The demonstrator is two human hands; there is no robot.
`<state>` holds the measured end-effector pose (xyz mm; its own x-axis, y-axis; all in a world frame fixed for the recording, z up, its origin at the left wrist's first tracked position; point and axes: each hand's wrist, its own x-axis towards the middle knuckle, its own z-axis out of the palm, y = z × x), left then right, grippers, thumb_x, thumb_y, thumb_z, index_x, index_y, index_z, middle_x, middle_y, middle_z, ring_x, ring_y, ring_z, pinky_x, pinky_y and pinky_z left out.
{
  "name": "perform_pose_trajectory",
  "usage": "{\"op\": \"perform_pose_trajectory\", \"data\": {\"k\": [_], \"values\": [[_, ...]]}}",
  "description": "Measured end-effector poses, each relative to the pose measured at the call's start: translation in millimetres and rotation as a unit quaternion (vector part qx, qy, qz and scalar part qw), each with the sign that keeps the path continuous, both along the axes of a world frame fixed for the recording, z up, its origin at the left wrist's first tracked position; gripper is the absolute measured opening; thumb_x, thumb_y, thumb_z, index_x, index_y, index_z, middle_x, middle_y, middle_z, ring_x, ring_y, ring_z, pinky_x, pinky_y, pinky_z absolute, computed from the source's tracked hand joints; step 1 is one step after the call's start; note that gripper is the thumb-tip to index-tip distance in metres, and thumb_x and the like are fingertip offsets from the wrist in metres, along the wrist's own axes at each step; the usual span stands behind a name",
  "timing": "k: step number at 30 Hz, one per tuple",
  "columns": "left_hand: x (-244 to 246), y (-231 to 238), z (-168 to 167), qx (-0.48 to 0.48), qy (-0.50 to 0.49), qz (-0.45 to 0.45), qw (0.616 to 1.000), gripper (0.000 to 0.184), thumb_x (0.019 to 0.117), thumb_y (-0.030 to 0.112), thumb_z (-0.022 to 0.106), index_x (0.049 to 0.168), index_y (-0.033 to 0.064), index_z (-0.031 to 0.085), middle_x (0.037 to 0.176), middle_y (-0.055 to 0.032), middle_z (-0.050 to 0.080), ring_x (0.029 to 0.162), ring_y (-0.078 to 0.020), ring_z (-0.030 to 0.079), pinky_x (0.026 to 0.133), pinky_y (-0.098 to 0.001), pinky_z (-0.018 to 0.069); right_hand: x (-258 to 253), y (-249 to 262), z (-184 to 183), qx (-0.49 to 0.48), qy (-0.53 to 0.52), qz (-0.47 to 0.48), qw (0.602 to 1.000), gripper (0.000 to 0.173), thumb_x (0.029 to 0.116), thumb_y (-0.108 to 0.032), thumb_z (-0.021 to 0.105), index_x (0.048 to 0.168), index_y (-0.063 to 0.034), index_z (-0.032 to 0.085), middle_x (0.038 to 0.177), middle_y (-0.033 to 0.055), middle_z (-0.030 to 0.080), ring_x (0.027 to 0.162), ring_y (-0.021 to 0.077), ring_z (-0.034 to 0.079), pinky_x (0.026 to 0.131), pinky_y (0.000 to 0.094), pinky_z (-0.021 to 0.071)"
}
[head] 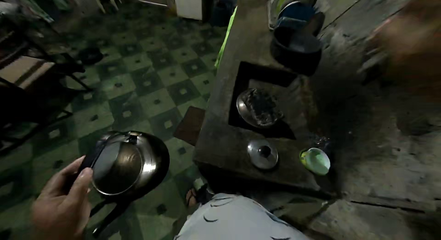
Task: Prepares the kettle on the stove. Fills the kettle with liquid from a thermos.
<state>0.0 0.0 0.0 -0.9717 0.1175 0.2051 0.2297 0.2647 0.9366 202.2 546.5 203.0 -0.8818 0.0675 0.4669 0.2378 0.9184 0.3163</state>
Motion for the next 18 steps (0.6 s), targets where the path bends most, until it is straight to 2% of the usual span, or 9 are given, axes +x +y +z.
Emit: {"op": "perform_pose_trajectory", "data": {"k": [1,2,4,6,8,10,13,16,18], "values": [[-0.9,3.4,4.9,-0.01,0.009,-0.007,1.0,0.032,0.0982,0.016,0.058,0.126,0.0013,0.06,0.101,0.0109,0.064,0.079,0.0088,0.058,0.069,-0.0099,0.0495,-9.9,-49.1,-30.8,-0.077,-0.084,-0.001,0.993,0.04,0.1082,-0.02,0.042,0.126,0.0135,0.055,0.128,0.0415,0.053,0.12,0.0603,0.052,0.097,0.0722,0.0413],[-1.5,6.8,10.8,-0.027,0.021,-0.009,0.999,0.033,0.0994,0.019,0.059,0.127,0.0009,0.061,0.102,0.0091,0.065,0.08,0.0086,0.058,0.07,-0.01,0.0496,-19.9,-79.5,-67.8,-0.12,-0.142,0.028,0.982,0.028,0.1037,-0.012,0.053,0.118,0.01,0.063,0.126,0.0358,0.058,0.12,0.0547,0.055,0.098,0.0684,0.0439],[-4.5,13.0,24.8,-0.063,0.047,-0.013,0.997,0.037,0.1001,0.025,0.058,0.128,0.0001,0.06,0.102,0.0076,0.064,0.081,0.0103,0.058,0.073,-0.0091,0.049,-36.2,-108.8,-156.7,-0.122,-0.185,0.168,0.96,0.017,0.0924,-0.002,0.068,0.108,0.0025,0.073,0.123,0.0261,0.067,0.119,0.045,0.063,0.098,0.0591,0.0519],[-11.7,16.2,38.6,-0.09,0.057,-0.017,0.994,0.038,0.101,0.029,0.058,0.129,0.0047,0.062,0.102,0.009,0.064,0.078,0.0101,0.056,0.071,-0.0099,0.0481,-51.8,-128.6,-224.7,-0.166,-0.225,0.24,0.93,0.019,0.0923,0.004,0.064,0.109,0.0038,0.073,0.124,0.0261,0.066,0.119,0.0446,0.062,0.099,0.0569,0.0521],[-20.0,22.6,53.4,-0.11,0.069,-0.022,0.991,0.036,0.1007,0.031,0.059,0.129,0.0093,0.063,0.101,0.0097,0.065,0.076,0.0093,0.056,0.069,-0.0106,0.0485,-61.2,-144.4,-266.3,-0.234,-0.286,0.214,0.904,0.023,0.0978,0.004,0.054,0.113,0.0076,0.07,0.127,0.0281,0.064,0.123,0.0456,0.059,0.102,0.0561,0.0496],[-27.5,31.3,68.0,-0.113,0.08,-0.044,0.989,0.033,0.1001,0.03,0.06,0.128,0.0126,0.064,0.102,0.0118,0.066,0.076,0.0097,0.056,0.067,-0.01,0.0479,-64.5,-155.1,-288.6,-0.297,-0.351,0.155,0.875,0.027,0.102,0.002,0.046,0.118,0.0117,0.066,0.133,0.0302,0.06,0.129,0.0465,0.055,0.107,0.0558,0.0451],[-35.4,52.2,89.7,-0.114,0.104,-0.095,0.983,0.028,0.1003,0.03,0.059,0.123,0.0141,0.064,0.105,0.0152,0.066,0.079,0.0112,0.057,0.069,-0.008,0.048,-56.2,-165.9,-306.7,-0.348,-0.351,0.096,0.864,0.026,0.1018,0.001,0.046,0.115,0.0127,0.065,0.135,0.0312,0.059,0.131,0.0466,0.054,0.108,0.0559,0.045],[-40.1,82.3,105.6,-0.16,0.132,-0.11,0.972,0.029,0.1004,0.025,0.055,0.125,0.0141,0.066,0.109,0.0124,0.068,0.078,0.0109,0.057,0.069,-0.0092,0.0474,-36.4,-160.8,-298.0,-0.383,-0.288,0.021,0.877,0.032,0.102,-0.006,0.055,0.132,0.0025,0.063,0.142,0.0292,0.056,0.133,0.0474,0.053,0.108,0.0607,0.044],[-41.3,104.2,114.9,-0.187,0.128,-0.127,0.966,0.032,0.1016,0.025,0.055,0.13,0.0136,0.065,0.106,0.0098,0.067,0.077,0.0094,0.055,0.069,-0.0113,0.0457,-14.3,-141.4,-292.7,-0.379,-0.205,-0.048,0.901,0.036,0.1008,-0.012,0.061,0.136,-0.0025,0.064,0.139,0.0317,0.057,0.131,0.0521,0.053,0.106,0.0688,0.042]]}}
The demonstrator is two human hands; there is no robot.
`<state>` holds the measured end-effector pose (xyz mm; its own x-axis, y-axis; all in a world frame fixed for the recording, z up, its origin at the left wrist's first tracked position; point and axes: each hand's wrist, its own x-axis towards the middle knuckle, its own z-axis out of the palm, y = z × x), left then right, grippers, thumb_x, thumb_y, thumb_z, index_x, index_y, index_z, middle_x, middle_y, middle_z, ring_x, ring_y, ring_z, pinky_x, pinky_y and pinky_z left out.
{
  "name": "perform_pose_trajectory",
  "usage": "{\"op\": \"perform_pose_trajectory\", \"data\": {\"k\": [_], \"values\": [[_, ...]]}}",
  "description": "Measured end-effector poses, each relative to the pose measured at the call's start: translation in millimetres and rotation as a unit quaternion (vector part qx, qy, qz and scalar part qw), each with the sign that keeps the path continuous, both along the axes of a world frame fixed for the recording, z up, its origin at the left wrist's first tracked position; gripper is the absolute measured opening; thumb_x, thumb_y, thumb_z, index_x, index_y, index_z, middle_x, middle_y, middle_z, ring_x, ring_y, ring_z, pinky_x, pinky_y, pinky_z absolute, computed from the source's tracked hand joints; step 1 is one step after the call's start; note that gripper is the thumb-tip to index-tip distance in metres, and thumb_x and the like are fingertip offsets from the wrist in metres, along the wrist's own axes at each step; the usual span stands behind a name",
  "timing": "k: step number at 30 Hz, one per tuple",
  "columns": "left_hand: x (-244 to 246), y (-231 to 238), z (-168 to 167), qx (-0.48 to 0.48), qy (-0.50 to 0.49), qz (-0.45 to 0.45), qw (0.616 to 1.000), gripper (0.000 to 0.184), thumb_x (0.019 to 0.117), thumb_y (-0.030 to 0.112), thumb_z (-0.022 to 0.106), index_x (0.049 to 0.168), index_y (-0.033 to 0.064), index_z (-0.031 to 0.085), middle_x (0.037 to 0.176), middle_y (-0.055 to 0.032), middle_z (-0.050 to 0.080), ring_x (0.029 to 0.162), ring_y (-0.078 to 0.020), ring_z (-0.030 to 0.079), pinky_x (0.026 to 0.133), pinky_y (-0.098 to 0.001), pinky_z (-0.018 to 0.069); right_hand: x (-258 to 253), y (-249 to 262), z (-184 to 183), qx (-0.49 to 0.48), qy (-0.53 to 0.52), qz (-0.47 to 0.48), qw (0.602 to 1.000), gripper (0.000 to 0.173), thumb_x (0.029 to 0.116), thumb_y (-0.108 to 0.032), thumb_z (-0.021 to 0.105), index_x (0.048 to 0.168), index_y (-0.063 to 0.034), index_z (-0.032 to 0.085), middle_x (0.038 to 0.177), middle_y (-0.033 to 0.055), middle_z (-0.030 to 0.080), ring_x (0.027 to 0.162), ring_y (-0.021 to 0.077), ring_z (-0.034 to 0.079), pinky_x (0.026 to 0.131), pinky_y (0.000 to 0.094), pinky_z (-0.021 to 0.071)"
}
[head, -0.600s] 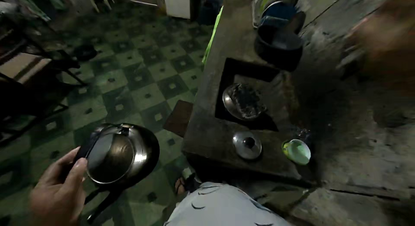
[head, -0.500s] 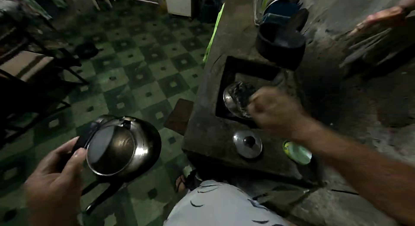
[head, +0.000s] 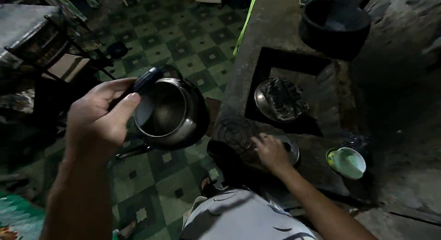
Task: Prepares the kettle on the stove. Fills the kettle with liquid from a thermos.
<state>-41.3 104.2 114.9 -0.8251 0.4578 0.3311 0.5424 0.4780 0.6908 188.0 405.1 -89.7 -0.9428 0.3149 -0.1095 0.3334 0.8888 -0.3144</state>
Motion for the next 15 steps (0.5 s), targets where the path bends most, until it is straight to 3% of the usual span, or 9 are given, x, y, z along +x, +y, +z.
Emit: {"op": "perform_pose_trajectory", "data": {"k": [3,7,9,10,12,14,15], "values": [[4.9,36.6,7.1,0.005,-0.05,-0.022,0.999,0.026,0.1008,0.021,0.061,0.125,0.0166,0.067,0.106,0.0109,0.07,0.081,0.0099,0.06,0.071,-0.0112,0.0493,38.0,35.8,-14.9,0.049,-0.03,-0.083,0.995,0.033,0.1032,-0.014,0.058,0.132,-0.0003,0.066,0.141,0.032,0.056,0.134,0.0531,0.05,0.108,0.0712,0.037],[1.5,76.7,0.5,-0.041,-0.066,-0.112,0.991,0.024,0.1011,0.023,0.065,0.124,0.0174,0.069,0.108,0.005,0.071,0.09,0.0028,0.065,0.081,-0.0189,0.0546,74.6,56.4,-31.8,0.077,-0.035,-0.104,0.991,0.03,0.1011,-0.002,0.055,0.129,0.0005,0.068,0.139,0.0284,0.059,0.129,0.0495,0.056,0.106,0.065,0.0441],[1.0,92.9,-5.3,-0.06,-0.06,-0.168,0.982,0.024,0.1016,0.023,0.064,0.124,0.0171,0.07,0.112,0.0036,0.072,0.094,0.0006,0.067,0.085,-0.0219,0.0556,87.4,62.3,-27.4,0.067,-0.018,-0.121,0.99,0.031,0.102,-0.005,0.058,0.13,0.0025,0.066,0.146,0.0289,0.054,0.135,0.0508,0.05,0.111,0.0662,0.0393],[1.2,100.1,-8.2,-0.066,-0.052,-0.198,0.977,0.024,0.102,0.023,0.063,0.125,0.0164,0.07,0.114,0.0027,0.071,0.097,-0.0001,0.067,0.087,-0.0224,0.0558,90.8,61.7,-21.3,0.066,0.014,-0.117,0.991,0.032,0.102,-0.007,0.059,0.132,0.0022,0.066,0.148,0.0292,0.052,0.137,0.0522,0.048,0.113,0.0684,0.0359],[1.6,113.3,-13.7,-0.072,-0.036,-0.251,0.965,0.026,0.1022,0.022,0.062,0.125,0.014,0.07,0.117,-0.0001,0.07,0.1,-0.0026,0.066,0.09,-0.0247,0.0553,85.7,46.7,0.3,0.088,0.136,-0.082,0.983,0.032,0.1023,-0.014,0.057,0.129,-0.0008,0.07,0.142,0.0281,0.058,0.13,0.0526,0.055,0.107,0.0691,0.0409],[3.8,125.8,-19.0,-0.076,-0.022,-0.283,0.956,0.025,0.1018,0.023,0.062,0.124,0.0141,0.071,0.115,-0.0005,0.069,0.099,-0.003,0.066,0.089,-0.0248,0.0554,64.3,20.1,27.7,0.11,0.265,-0.022,0.958,0.032,0.1039,-0.02,0.053,0.122,-0.0031,0.073,0.133,0.0246,0.066,0.122,0.0462,0.063,0.1,0.0621,0.0497],[5.9,131.4,-20.2,-0.078,-0.023,-0.294,0.952,0.025,0.1019,0.023,0.063,0.124,0.0135,0.071,0.115,-0.001,0.069,0.099,-0.0033,0.066,0.089,-0.0248,0.0551,51.2,7.1,38.4,0.108,0.305,0.01,0.946,0.031,0.1053,-0.021,0.052,0.121,-0.0041,0.073,0.132,0.0228,0.067,0.123,0.0423,0.063,0.102,0.058,0.051]]}}
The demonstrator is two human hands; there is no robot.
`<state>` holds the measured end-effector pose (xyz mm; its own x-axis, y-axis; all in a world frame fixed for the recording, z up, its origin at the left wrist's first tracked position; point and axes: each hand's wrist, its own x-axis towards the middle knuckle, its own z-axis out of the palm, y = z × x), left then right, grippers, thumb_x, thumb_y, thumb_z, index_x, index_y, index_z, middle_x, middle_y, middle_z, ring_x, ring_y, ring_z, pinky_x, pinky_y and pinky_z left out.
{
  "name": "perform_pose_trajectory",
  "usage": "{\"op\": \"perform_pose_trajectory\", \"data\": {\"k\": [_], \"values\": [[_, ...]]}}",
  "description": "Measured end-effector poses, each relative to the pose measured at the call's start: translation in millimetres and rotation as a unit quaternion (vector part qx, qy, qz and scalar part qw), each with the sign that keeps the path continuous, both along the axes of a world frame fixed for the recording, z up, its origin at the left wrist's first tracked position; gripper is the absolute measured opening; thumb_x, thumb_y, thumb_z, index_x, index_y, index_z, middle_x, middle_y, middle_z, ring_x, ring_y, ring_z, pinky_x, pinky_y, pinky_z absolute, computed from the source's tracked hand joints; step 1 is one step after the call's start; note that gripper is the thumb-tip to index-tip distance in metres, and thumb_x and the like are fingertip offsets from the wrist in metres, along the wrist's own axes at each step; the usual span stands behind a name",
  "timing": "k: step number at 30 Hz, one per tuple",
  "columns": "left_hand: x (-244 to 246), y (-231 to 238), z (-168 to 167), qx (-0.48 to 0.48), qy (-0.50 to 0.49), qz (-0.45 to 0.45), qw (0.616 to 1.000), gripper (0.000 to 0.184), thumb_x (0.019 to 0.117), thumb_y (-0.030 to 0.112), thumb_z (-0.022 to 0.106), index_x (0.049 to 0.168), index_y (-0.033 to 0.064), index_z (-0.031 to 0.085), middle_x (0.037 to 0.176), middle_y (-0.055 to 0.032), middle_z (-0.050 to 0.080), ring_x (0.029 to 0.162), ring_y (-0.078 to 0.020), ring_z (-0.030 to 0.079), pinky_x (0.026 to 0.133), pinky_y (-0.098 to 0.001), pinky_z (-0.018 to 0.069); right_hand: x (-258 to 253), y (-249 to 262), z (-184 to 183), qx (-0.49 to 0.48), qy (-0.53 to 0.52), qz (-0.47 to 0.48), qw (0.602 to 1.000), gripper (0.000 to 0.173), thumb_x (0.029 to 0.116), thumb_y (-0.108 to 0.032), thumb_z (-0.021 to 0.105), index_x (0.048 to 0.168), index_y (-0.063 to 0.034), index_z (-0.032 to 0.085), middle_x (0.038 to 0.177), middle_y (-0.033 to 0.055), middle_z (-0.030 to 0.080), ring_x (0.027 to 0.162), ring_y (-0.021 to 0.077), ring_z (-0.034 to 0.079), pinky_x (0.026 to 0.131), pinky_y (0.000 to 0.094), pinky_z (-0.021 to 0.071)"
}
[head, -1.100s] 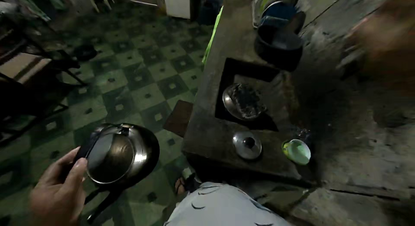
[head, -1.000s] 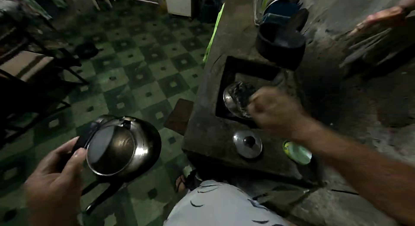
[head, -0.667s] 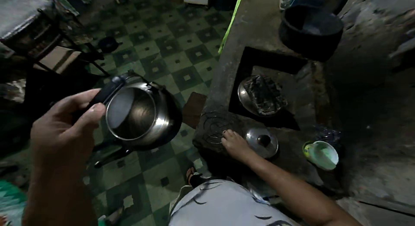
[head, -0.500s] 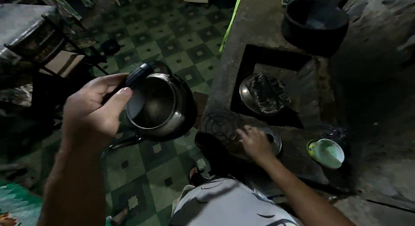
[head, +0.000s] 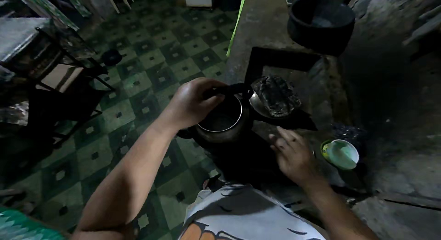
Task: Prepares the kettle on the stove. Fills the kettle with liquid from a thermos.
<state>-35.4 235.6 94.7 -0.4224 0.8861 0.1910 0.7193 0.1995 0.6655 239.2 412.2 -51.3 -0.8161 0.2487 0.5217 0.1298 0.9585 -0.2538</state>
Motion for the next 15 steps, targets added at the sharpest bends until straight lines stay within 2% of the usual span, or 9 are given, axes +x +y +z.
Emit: {"op": "perform_pose_trajectory", "data": {"k": [2,5,7,9,15], "values": [[5.1,10.2,-1.9,-0.001,-0.013,-0.018,1.0,0.025,0.1021,0.021,0.063,0.124,0.0122,0.07,0.114,-0.0011,0.071,0.099,-0.0029,0.066,0.089,-0.0242,0.0551,-25.0,-17.6,9.6,0.012,0.028,0.065,0.997,0.032,0.1068,-0.025,0.051,0.126,-0.0077,0.07,0.136,0.0181,0.065,0.13,0.0363,0.059,0.108,0.0537,0.0475],[11.8,21.8,-6.2,0.004,-0.033,-0.038,0.999,0.023,0.1018,0.019,0.064,0.122,0.012,0.071,0.112,-0.0011,0.071,0.097,-0.003,0.067,0.088,-0.0242,0.0557,-46.5,-24.3,5.7,0.013,-0.01,0.101,0.995,0.039,0.1076,-0.03,0.049,0.136,-0.009,0.066,0.149,0.0131,0.058,0.142,0.0313,0.05,0.119,0.052,0.0378],[12.3,28.9,-8.0,-0.014,-0.038,-0.042,0.998,0.024,0.1025,0.02,0.062,0.124,0.0126,0.071,0.116,-0.0025,0.071,0.101,-0.0063,0.067,0.092,-0.0292,0.0552,-50.0,-21.9,3.0,0.007,-0.029,0.098,0.995,0.039,0.1072,-0.029,0.049,0.135,-0.0075,0.066,0.147,0.0139,0.06,0.141,0.0315,0.052,0.119,0.053,0.0383],[11.3,35.0,-12.5,-0.036,-0.046,-0.043,0.997,0.025,0.1034,0.022,0.061,0.124,0.0136,0.071,0.113,-0.0024,0.072,0.099,-0.0076,0.067,0.091,-0.0322,0.0555,-47.1,-20.4,1.5,-0.002,-0.06,0.089,0.994,0.04,0.1069,-0.03,0.048,0.136,-0.008,0.066,0.143,0.0147,0.062,0.139,0.0326,0.054,0.118,0.0548,0.0387],[11.4,40.7,-26.0,-0.051,-0.092,-0.05,0.993,0.024,0.1037,0.022,0.062,0.125,0.0134,0.07,0.106,-0.0029,0.072,0.092,-0.0083,0.068,0.086,-0.0323,0.0564,-42.7,-19.8,-7.6,-0.016,-0.089,0.082,0.993,0.039,0.1066,-0.03,0.049,0.133,-0.0077,0.068,0.142,0.0155,0.063,0.139,0.0348,0.054,0.118,0.056,0.0383]]}}
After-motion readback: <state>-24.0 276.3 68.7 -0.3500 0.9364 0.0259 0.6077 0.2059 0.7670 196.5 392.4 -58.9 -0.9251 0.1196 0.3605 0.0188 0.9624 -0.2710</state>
